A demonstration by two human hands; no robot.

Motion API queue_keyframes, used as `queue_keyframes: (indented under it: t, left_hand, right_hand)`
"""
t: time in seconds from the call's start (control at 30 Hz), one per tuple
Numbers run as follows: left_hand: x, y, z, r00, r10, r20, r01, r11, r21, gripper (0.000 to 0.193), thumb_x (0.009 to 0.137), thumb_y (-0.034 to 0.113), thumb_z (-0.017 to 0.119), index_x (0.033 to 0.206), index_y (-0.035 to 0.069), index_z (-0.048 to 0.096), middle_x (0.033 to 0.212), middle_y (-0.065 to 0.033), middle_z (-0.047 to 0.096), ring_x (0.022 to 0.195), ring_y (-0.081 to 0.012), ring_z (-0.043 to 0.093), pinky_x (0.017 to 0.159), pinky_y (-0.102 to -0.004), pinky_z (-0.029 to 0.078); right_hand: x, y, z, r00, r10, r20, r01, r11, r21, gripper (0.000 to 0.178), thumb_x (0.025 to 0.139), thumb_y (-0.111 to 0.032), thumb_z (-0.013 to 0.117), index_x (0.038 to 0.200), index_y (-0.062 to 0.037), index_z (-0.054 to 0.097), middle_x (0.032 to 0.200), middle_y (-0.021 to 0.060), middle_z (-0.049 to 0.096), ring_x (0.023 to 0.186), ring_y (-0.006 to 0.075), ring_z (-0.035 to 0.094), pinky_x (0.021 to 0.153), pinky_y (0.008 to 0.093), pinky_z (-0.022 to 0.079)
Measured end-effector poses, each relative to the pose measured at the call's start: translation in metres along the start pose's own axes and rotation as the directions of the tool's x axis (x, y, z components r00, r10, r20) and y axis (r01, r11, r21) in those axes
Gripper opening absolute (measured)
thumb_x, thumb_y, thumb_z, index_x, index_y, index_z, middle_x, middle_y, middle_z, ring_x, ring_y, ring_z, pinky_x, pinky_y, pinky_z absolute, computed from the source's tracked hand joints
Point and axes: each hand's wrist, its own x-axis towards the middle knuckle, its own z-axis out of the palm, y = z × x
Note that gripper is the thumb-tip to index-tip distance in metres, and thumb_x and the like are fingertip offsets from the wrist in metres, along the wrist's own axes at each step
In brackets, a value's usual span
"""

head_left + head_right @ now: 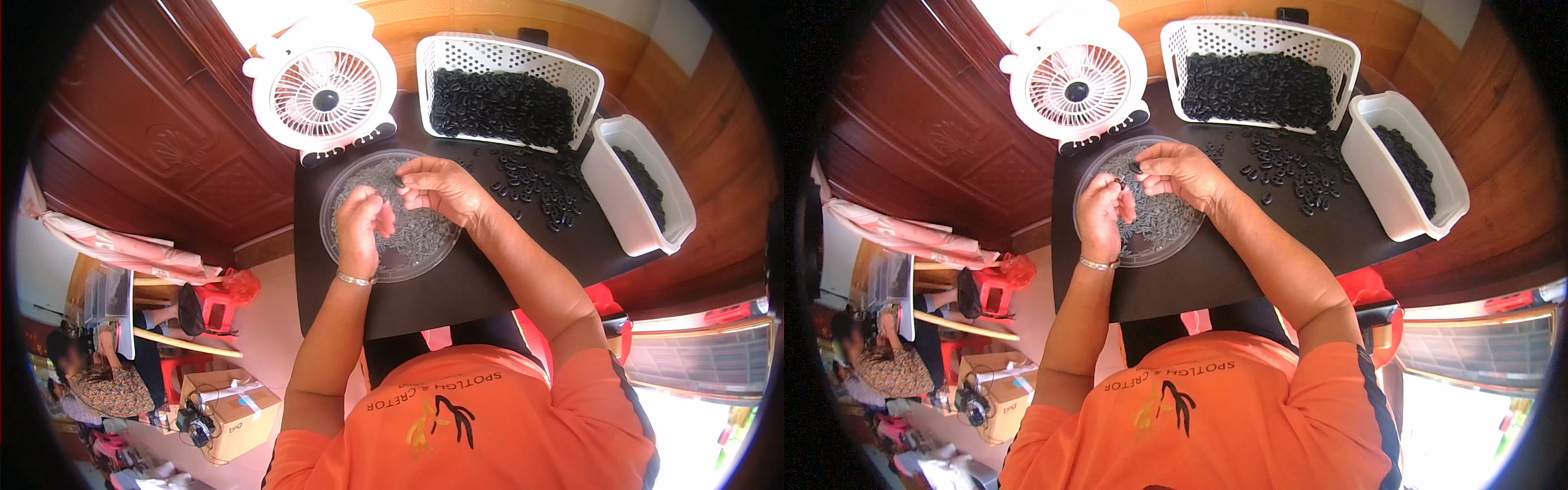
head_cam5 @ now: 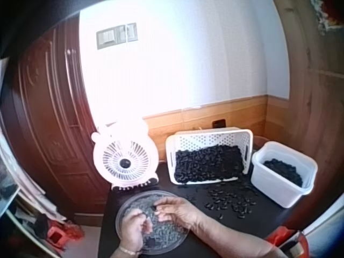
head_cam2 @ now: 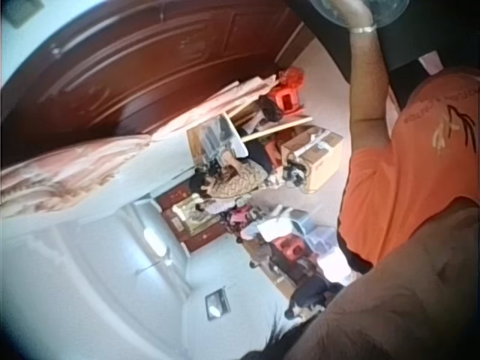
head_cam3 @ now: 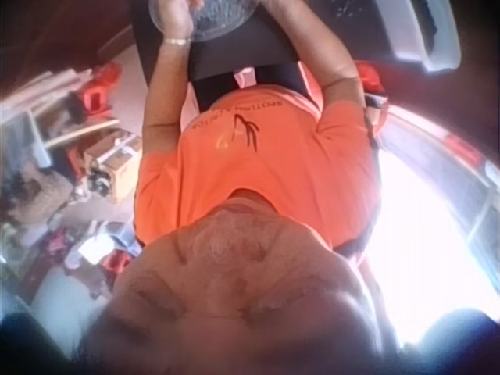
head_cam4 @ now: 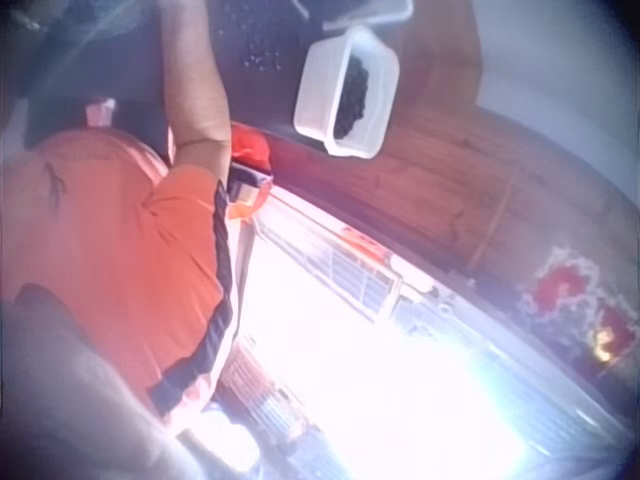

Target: The person assembles components by picking black plastic pieces from the table and inserting small pins from a round tray into them by hand.

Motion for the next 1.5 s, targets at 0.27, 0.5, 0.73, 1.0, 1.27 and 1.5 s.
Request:
queue_keyframes:
  t: [0.27,0.5,0.73,1.0,1.27,1.5]
  left_hand:
    - [-0.002,0.001,-0.001,0.997,-0.019,0.072,0.024,0.997,-0.077,0.015,0.083,0.018,0.048,0.076,0.005,0.050,0.066,-0.0094,0.058,0.051,-0.0129,0.052,0.047,-0.0223,0.039]
    - [0.000,-0.001,-0.001,0.979,-0.012,0.205,0.047,0.985,-0.168,0.018,0.085,0.021,0.045,0.079,0.004,0.050,0.077,-0.0142,0.062,0.057,-0.0162,0.056,0.052,-0.0243,0.043]
    - [0.001,0.001,-0.003,0.988,0.008,0.156,0.027,0.975,-0.222,0.018,0.086,0.020,0.044,0.082,0.004,0.049,0.079,-0.0144,0.062,0.058,-0.0168,0.057,0.054,-0.0257,0.045]
    - [0.002,-0.002,-0.004,0.988,-0.001,0.153,0.035,0.974,-0.222,0.017,0.086,0.019,0.045,0.081,0.004,0.049,0.077,-0.0133,0.062,0.057,-0.0164,0.056,0.053,-0.0259,0.044]
    - [0.002,-0.003,-0.008,0.993,0.012,0.121,0.013,0.980,-0.199,0.015,0.085,0.018,0.048,0.080,0.004,0.049,0.073,-0.0112,0.061,0.056,-0.0150,0.054,0.053,-0.0254,0.043]
    - [0.000,0.000,-0.003,0.999,0.011,0.030,-0.008,0.996,-0.088,0.015,0.084,0.016,0.048,0.077,0.003,0.052,0.066,-0.0076,0.058,0.051,-0.0125,0.052,0.048,-0.0229,0.040]
  right_hand:
    - [-0.002,0.008,0.020,0.985,-0.172,-0.004,0.164,0.943,-0.291,0.024,0.086,-0.005,0.054,0.109,0.0003,0.058,0.081,0.0037,0.061,0.069,0.0072,0.057,0.069,0.0230,0.048]
    - [-0.001,0.014,0.023,0.980,-0.199,0.021,0.182,0.844,-0.505,0.017,0.089,-0.006,0.049,0.102,0.0003,0.058,0.082,0.0020,0.060,0.074,0.0061,0.054,0.069,0.0213,0.045]
    - [0.001,0.017,0.020,0.952,-0.304,-0.036,0.274,0.897,-0.347,0.009,0.085,-0.002,0.057,0.094,0.0005,0.056,0.080,0.0029,0.059,0.071,0.0070,0.054,0.067,0.0219,0.046]
    - [-0.002,0.015,0.020,0.956,-0.290,-0.053,0.258,0.910,-0.325,0.007,0.081,-0.001,0.062,0.087,-0.0006,0.057,0.078,0.0036,0.061,0.072,0.0078,0.057,0.068,0.0224,0.046]
    - [-0.001,0.006,0.012,0.987,-0.135,0.086,0.158,0.918,-0.363,0.018,0.077,-0.003,0.064,0.093,0.0021,0.057,0.082,0.0055,0.061,0.074,0.0102,0.058,0.067,0.0221,0.047]
    - [-0.001,0.001,0.009,0.997,-0.074,-0.037,0.070,0.992,-0.110,0.020,0.077,-0.002,0.065,0.096,0.0016,0.057,0.080,0.0078,0.063,0.069,0.0118,0.060,0.065,0.0235,0.050]
